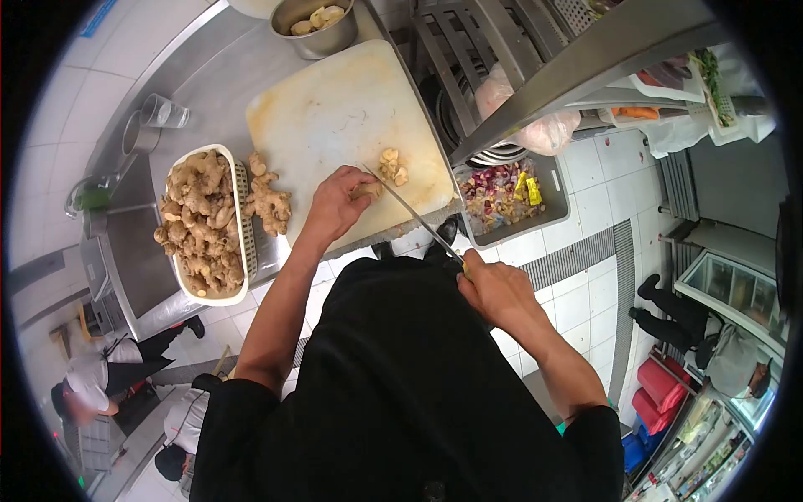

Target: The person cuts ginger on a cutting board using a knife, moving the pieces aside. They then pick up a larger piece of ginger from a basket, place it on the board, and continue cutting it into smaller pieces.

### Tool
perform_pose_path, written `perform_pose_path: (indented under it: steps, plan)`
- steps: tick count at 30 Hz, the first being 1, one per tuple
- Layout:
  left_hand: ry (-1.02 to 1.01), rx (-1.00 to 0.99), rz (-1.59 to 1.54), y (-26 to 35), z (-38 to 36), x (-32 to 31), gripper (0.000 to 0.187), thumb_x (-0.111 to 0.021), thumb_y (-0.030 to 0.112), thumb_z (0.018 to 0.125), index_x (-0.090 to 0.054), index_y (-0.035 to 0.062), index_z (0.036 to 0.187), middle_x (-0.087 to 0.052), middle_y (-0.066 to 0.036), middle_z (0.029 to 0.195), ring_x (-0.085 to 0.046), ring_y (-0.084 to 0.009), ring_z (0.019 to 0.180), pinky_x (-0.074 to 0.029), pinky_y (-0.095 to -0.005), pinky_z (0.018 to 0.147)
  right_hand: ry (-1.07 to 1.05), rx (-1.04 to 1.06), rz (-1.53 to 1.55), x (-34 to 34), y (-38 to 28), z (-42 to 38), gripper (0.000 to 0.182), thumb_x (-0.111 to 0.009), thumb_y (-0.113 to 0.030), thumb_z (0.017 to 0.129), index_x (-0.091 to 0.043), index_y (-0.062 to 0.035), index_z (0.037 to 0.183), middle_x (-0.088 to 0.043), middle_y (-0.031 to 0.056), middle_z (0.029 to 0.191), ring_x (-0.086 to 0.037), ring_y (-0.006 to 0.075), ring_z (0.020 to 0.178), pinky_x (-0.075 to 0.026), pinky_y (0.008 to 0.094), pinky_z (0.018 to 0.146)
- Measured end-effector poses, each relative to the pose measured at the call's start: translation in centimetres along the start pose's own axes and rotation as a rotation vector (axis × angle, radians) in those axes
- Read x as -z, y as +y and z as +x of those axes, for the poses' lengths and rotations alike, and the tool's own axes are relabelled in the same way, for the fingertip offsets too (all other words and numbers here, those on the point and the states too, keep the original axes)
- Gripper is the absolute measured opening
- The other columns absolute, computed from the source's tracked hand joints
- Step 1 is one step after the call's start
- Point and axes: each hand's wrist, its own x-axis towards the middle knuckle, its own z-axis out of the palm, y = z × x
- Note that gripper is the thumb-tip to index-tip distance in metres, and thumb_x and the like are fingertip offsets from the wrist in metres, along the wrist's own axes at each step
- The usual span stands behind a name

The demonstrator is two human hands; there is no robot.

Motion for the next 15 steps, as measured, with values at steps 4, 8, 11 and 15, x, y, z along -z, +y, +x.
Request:
perform_pose_path:
  steps: [4, 8, 11, 15]
  plan:
    - [0.016, -0.031, -0.017, -0.6, 0.0, -0.8, 0.032, -0.074, 0.008, 0.083, -0.073, 0.0044, 0.115, -0.068, -0.013, 0.117, -0.068, -0.0326, 0.101, -0.055, -0.0401, 0.089, 0.099, 0.077, 0.103, -4.3, 0.5, 5.6, 0.025, -0.060, -0.022, 0.098, -0.054, -0.0002, 0.109, -0.073, 0.0238, 0.085, -0.072, 0.0429, 0.085, -0.056, 0.0558, 0.076]
    - [0.049, -0.029, -0.032, -0.4, -0.3, -0.7, 0.035, -0.078, 0.010, 0.081, -0.073, 0.0056, 0.116, -0.068, -0.013, 0.118, -0.068, -0.0335, 0.103, -0.055, -0.0410, 0.090, 0.183, 0.101, 0.113, -5.5, -2.0, 11.1, 0.025, -0.059, -0.022, 0.099, -0.050, -0.0001, 0.109, -0.072, 0.0242, 0.083, -0.071, 0.0452, 0.085, -0.054, 0.0575, 0.076]
    - [0.047, -0.056, 0.012, -0.7, -1.2, -0.8, 0.040, -0.077, 0.009, 0.081, -0.069, 0.0075, 0.121, -0.066, -0.013, 0.121, -0.065, -0.0348, 0.107, -0.054, -0.0420, 0.093, 0.194, 0.090, 0.093, -5.4, -2.7, 11.6, 0.025, -0.059, -0.021, 0.098, -0.050, -0.0003, 0.109, -0.072, 0.0232, 0.085, -0.071, 0.0449, 0.086, -0.054, 0.0569, 0.076]
    - [0.117, -0.082, 0.061, -0.7, -2.4, -1.9, 0.043, -0.075, 0.008, 0.083, -0.064, 0.0096, 0.125, -0.062, -0.013, 0.124, -0.062, -0.0364, 0.113, -0.053, -0.0430, 0.095, 0.194, 0.063, 0.145, -5.5, -2.9, 11.0, 0.026, -0.059, -0.022, 0.099, -0.051, 0.0002, 0.109, -0.072, 0.0237, 0.089, -0.071, 0.0453, 0.087, -0.054, 0.0567, 0.077]
